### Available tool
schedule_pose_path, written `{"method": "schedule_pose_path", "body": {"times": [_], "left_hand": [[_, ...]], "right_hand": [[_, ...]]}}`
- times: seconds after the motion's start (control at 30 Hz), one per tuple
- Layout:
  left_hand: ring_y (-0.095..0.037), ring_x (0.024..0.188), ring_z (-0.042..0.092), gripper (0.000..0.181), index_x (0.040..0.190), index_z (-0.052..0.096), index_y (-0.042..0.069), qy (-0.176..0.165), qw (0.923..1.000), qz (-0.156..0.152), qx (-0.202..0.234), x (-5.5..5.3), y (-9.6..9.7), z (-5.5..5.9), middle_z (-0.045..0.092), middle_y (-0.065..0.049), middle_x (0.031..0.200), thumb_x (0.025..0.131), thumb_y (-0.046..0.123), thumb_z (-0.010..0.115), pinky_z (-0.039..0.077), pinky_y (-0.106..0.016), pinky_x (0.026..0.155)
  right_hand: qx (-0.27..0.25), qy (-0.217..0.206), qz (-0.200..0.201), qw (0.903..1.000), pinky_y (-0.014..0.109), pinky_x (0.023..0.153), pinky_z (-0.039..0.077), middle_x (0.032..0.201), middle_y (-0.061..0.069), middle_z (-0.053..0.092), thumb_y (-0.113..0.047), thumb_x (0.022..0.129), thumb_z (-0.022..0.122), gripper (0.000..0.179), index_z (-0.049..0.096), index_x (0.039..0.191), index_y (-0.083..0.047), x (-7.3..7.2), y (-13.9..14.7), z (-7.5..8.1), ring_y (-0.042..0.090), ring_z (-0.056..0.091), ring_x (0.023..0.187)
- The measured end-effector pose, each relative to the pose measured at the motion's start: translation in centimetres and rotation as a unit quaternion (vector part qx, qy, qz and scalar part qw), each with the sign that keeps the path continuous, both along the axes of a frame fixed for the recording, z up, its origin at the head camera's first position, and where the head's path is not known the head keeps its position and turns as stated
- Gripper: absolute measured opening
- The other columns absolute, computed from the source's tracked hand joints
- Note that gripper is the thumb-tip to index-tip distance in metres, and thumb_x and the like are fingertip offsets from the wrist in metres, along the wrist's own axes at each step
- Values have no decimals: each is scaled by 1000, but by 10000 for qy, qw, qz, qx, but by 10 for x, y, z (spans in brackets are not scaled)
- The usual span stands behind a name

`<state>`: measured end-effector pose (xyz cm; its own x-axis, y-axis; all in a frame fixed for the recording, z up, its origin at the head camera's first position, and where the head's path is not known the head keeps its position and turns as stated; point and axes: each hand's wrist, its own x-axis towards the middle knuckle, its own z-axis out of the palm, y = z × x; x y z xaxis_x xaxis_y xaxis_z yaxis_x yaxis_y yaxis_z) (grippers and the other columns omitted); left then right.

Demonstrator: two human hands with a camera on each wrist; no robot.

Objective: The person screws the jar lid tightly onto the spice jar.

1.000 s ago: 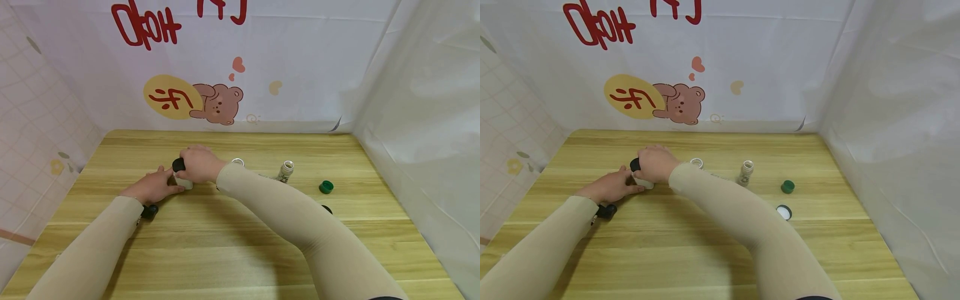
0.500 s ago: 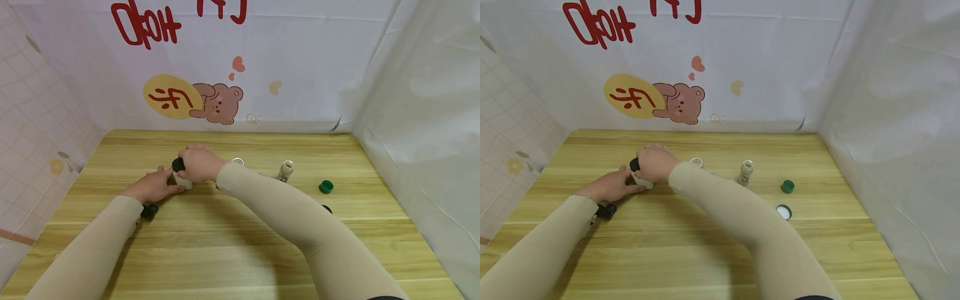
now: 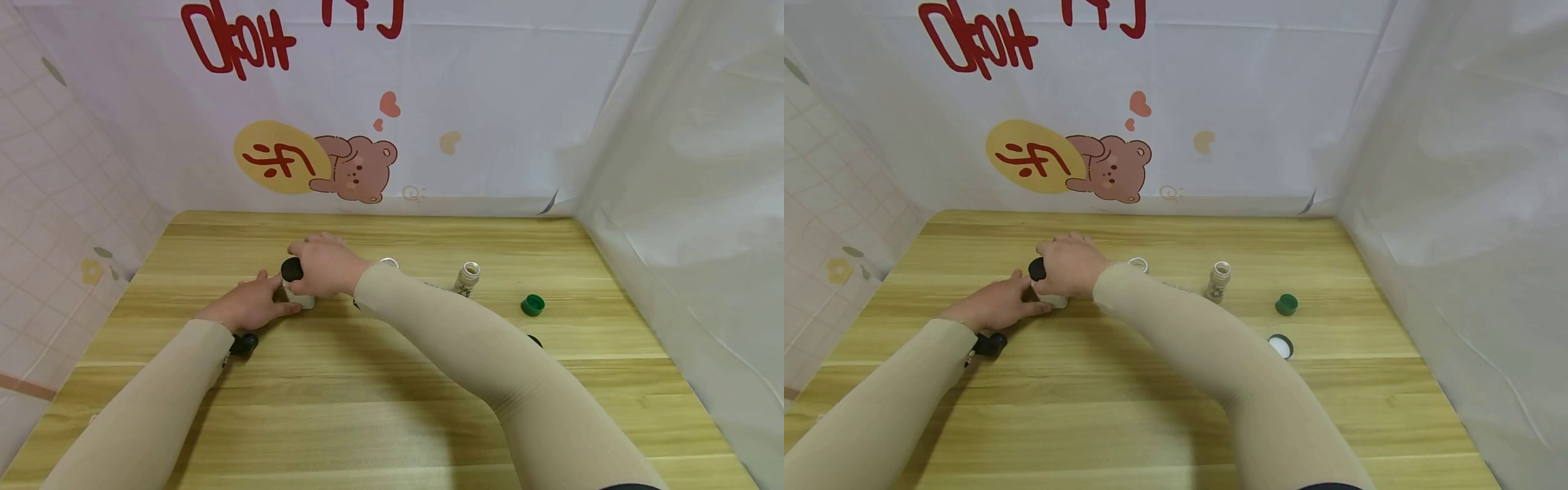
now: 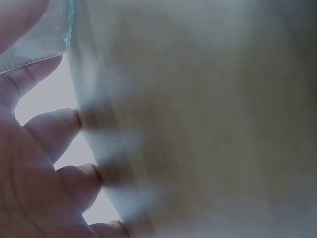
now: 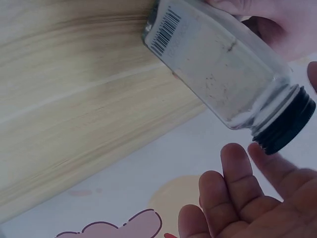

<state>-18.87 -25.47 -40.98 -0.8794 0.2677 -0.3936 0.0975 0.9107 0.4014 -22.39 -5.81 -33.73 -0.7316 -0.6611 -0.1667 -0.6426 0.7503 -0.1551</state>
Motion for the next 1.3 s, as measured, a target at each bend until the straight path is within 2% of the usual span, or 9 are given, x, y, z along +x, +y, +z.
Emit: {"method": "schedule_pose_path", "body": {"times": [0.1,0.2,0.47,0.53,0.7,0.77,0.93,1.13,1.3], "left_hand": [[-79,142,16,96,171,9,34,25,10000,-17,-10,0,0,0,11,-47,164,97,71,58,32,-85,107],[-79,142,16,96,171,9,35,64,10000,-58,-11,0,0,0,13,-47,163,97,72,58,32,-85,106],[-79,142,14,95,171,8,36,27,10000,-38,25,0,-1,0,11,-47,164,98,71,58,31,-85,107],[-79,142,13,95,171,8,37,0,10000,-11,42,-1,-1,-1,11,-46,165,98,70,58,30,-85,107],[-79,142,14,96,170,7,36,-24,10000,12,43,-2,-2,-3,9,-45,166,97,72,58,31,-86,106],[-79,141,15,96,171,8,35,3,10000,-8,22,-2,-2,-3,9,-45,165,97,73,58,32,-85,106],[-79,142,15,97,171,9,34,42,10000,-58,-11,-2,-1,-2,12,-46,165,97,73,57,32,-85,106],[-81,141,13,97,171,8,34,90,9999,-66,-6,-1,-1,-2,13,-48,163,97,73,57,29,-86,107],[-80,141,13,96,171,11,31,135,9999,-50,-10,-1,0,-3,14,-48,163,98,71,58,25,-87,109]], "right_hand": [[47,62,113,9999,39,117,41,141,-1,61,-47,101,66,54,58,147,-21,0,0,0,18,52,130],[49,125,113,9998,38,106,46,131,-2,62,-47,101,66,46,63,139,-19,0,-1,0,17,52,120],[48,298,-43,9995,37,109,45,130,-2,66,-55,102,63,49,66,131,-16,3,-1,-2,16,55,123],[15,263,-68,9996,38,114,42,130,-1,66,-57,101,64,51,65,131,-16,3,-1,-2,17,56,124],[-51,68,-64,9999,41,126,32,145,0,61,-55,100,66,61,57,147,-18,2,0,-1,18,52,138],[-26,66,0,10000,40,123,36,146,0,59,-51,100,67,61,55,150,-20,2,0,0,19,51,137],[26,163,89,9998,37,105,45,132,-2,62,-47,101,67,47,63,139,-21,3,0,1,17,51,120],[48,271,37,9996,36,110,43,129,-3,65,-55,101,64,48,66,131,-18,3,0,0,15,54,121],[31,267,-21,9996,36,114,42,136,-1,64,-58,101,63,59,60,142,-17,3,0,-1,16,54,127]]}}
